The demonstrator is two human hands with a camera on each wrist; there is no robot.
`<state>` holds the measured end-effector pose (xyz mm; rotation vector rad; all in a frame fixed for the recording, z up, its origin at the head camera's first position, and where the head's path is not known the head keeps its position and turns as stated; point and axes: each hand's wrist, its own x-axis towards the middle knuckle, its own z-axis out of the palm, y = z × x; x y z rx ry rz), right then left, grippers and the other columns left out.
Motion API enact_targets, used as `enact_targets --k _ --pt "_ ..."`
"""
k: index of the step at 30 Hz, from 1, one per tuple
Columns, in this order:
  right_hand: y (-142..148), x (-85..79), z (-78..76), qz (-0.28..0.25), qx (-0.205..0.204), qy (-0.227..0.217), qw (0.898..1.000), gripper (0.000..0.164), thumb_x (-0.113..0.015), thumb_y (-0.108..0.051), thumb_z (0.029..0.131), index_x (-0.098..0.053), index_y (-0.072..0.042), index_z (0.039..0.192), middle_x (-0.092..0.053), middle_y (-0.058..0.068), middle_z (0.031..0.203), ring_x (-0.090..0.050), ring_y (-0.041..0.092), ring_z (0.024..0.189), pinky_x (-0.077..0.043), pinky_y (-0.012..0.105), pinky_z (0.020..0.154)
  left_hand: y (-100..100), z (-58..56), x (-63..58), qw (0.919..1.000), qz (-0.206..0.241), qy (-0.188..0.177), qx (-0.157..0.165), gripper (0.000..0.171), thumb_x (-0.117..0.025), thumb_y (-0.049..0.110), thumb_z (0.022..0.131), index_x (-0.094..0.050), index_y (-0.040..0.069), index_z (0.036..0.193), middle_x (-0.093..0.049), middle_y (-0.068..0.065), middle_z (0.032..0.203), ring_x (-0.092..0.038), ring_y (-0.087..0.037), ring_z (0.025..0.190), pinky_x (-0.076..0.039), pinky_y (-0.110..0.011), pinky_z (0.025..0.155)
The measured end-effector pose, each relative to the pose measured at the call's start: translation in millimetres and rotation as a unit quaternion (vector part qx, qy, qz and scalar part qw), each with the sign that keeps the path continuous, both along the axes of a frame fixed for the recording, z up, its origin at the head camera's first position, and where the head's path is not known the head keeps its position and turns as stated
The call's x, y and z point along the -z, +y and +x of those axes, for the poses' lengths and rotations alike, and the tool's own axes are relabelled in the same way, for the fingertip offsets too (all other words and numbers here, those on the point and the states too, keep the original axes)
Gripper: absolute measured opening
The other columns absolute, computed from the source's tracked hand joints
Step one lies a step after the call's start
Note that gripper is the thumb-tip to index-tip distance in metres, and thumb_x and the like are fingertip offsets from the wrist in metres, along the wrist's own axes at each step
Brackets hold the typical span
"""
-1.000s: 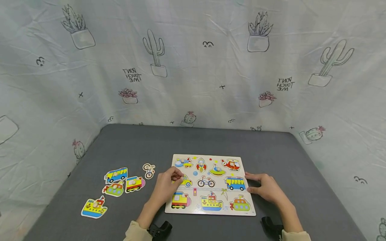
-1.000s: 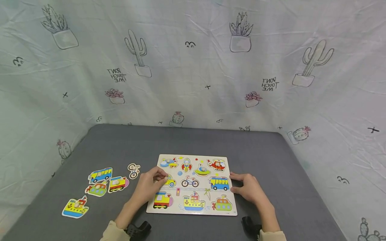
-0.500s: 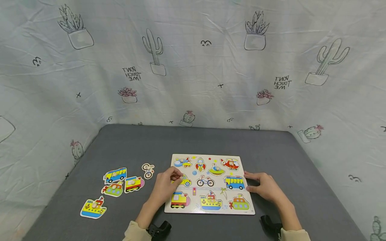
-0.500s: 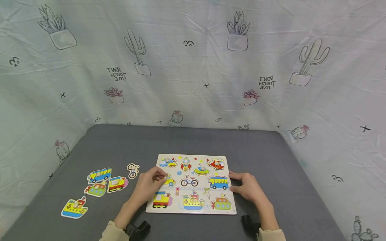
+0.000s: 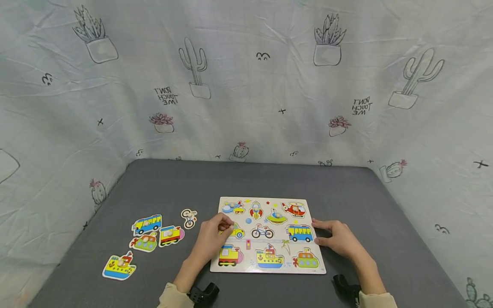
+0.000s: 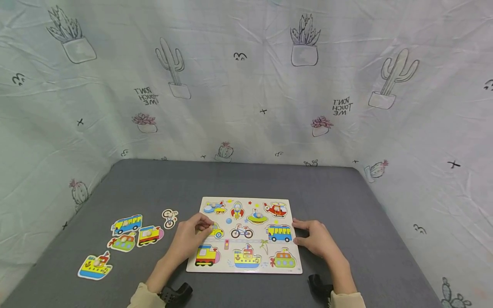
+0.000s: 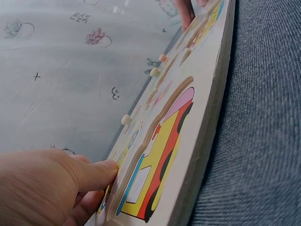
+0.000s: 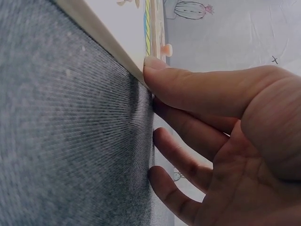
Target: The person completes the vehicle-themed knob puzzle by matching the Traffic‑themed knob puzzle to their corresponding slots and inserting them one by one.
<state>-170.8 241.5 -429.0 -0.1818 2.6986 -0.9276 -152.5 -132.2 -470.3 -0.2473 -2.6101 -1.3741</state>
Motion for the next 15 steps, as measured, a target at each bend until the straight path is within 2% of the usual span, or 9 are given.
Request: enact_targets --k 7,15 --pt "-0.4 2.2 1.5 -0.012 -0.006 -0.001 1.000 0.055 -0.083 -0.011 0.078 -0.064 -0.003 0.130 -0.054 0.012 0.139 -0.038 0.046 0.132 -0.032 0.064 0.100 -0.5 4.2 -2.8 1.0000 -0.005 -0.008 -0.004 0.019 -0.077 0.002 0.085 -0.066 0.014 0.094 -0.066 0.006 0.086 -0.060 -0.006 0.077 -0.052 -0.028 0.072" --pt "1.6 1.4 0.7 -0.015 -0.014 0.005 1.000 0.054 -0.082 -0.011 0.079 -0.064 -0.002 0.129 -0.054 0.012 0.139 -0.039 0.046 0.132 -0.034 0.063 0.098 -2.4 3.2 -4.3 0.9999 -0.001 -0.003 0.011 0.015 -0.075 0.004 0.087 -0.067 0.011 0.098 -0.065 0.007 0.088 -0.060 -0.006 0.079 -0.052 -0.029 0.073"
